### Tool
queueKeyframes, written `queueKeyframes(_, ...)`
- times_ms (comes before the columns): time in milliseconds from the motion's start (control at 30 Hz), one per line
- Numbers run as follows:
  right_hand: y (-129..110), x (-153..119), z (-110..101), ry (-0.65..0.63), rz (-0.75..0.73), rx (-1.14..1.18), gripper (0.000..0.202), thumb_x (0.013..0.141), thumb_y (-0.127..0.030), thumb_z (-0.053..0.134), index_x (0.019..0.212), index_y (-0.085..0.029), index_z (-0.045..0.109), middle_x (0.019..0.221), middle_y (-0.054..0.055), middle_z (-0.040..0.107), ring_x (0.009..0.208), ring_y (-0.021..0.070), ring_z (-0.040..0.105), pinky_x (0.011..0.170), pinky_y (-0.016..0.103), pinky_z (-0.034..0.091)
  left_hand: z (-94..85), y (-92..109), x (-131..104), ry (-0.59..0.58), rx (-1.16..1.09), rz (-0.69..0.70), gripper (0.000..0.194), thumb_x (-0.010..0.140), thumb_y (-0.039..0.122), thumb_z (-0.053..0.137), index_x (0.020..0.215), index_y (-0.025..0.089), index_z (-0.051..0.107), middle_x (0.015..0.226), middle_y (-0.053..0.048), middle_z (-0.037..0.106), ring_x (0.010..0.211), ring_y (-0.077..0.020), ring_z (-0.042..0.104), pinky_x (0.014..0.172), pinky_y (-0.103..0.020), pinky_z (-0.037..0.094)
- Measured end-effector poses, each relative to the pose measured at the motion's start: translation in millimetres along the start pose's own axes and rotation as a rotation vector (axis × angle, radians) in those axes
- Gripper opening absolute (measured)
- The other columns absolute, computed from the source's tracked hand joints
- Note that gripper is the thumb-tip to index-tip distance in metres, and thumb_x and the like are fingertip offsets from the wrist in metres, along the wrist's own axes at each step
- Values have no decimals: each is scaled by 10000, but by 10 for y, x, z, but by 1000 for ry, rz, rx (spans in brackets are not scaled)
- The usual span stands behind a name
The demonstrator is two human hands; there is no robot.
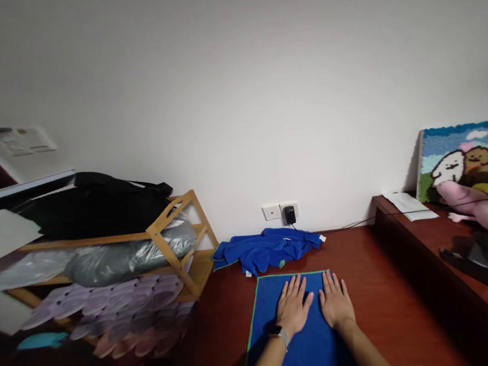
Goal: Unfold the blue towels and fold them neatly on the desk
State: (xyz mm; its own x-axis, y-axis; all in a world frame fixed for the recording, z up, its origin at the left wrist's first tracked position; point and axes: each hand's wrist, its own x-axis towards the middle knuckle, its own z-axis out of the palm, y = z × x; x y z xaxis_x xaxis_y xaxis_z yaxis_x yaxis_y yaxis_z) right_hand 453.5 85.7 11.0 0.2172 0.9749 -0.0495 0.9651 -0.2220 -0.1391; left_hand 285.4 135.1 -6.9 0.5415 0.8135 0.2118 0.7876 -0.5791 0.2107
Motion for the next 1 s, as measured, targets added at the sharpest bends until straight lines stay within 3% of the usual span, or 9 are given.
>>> queueKeyframes(100, 7, 3, 11, 18, -2, 9, 696, 1005, -449, 115, 1618, -120, 157, 1701, 22, 140, 1580, 227, 86, 1279, 449, 31, -156, -322, -65, -22, 31, -78, 645, 1058, 561, 184, 1623, 255, 238, 1686, -47, 273, 1564, -239, 208, 1275, -500, 195)
queueKeyframes(233, 5, 15, 2, 9, 8, 16, 695, 1007, -453, 112, 1619, -127, 155, 1703, 17, 135, 1580, 224, 85, 1279, 449, 28, -488, -811, -219, -45, 55, -220, 691, 1048, 603, 198, 1592, 201, 340, 1659, -74, 328, 1543, -245, 272, 1266, -471, 241)
queueKeyframes(333, -36, 15, -82, -19, 24, 18, 687, 1009, -441, 113, 1621, -131, 148, 1705, 17, 124, 1579, 219, 86, 1279, 451, 23, -682, -936, -355, 0, 69, -270, 671, 1064, 550, 194, 1591, 159, 338, 1644, -105, 357, 1533, -248, 298, 1260, -469, 263)
queueKeyframes(400, -73, -38, -157, -36, 54, 34, 687, 1013, -441, 104, 1620, -121, 148, 1705, 21, 120, 1579, 216, 89, 1280, 450, 37, -735, -813, -466, 72, 66, -258, 647, 1074, 512, 182, 1600, 157, 311, 1643, -115, 360, 1533, -248, 298, 1260, -478, 266)
queueKeyframes(500, -94, -280, -207, 24, 72, 79, 677, 1021, -424, 73, 1621, -121, 150, 1705, 13, 119, 1579, 197, 79, 1283, 428, 57, -674, -373, -697, 143, 23, -121, 601, 1083, 483, 192, 1614, 211, 271, 1661, -68, 340, 1538, -219, 286, 1260, -456, 279)
queueKeyframes(633, -2, -822, -78, 85, 28, 112, 668, 1024, -447, 84, 1624, -169, 183, 1702, -10, 138, 1577, 190, 80, 1283, 419, 88, -443, 269, -1042, 61, -27, 68, 597, 1079, 495, 212, 1628, 262, 207, 1691, -27, 262, 1554, -216, 240, 1264, -456, 274)
queueKeyframes(733, 91, -1140, 39, 20, 28, 112, 689, 1016, -490, 129, 1619, -166, 208, 1693, 5, 179, 1573, 209, 124, 1279, 429, 132, -344, 511, -1168, -4, -41, 89, 625, 1070, 520, 208, 1631, 245, 191, 1675, -54, 304, 1547, -239, 261, 1265, -490, 261)
queueKeyframes(867, 128, -1284, 59, -1, 2, 98, 689, 1009, -479, 143, 1618, -165, 213, 1690, 8, 175, 1571, 205, 130, 1280, 430, 111, -410, 445, -1201, -59, -31, 80, 641, 1063, 547, 191, 1629, 247, 193, 1669, -48, 313, 1550, -235, 253, 1273, -491, 238)
queueKeyframes(1000, 102, -1290, -7, -13, 12, 105, 688, 1009, -467, 116, 1620, -160, 193, 1693, 5, 163, 1574, 199, 113, 1279, 424, 90, -575, 48, -1405, -92, 27, -66, 683, 1049, 595, 183, 1623, 226, 219, 1677, -49, 268, 1552, -238, 240, 1272, -494, 235)
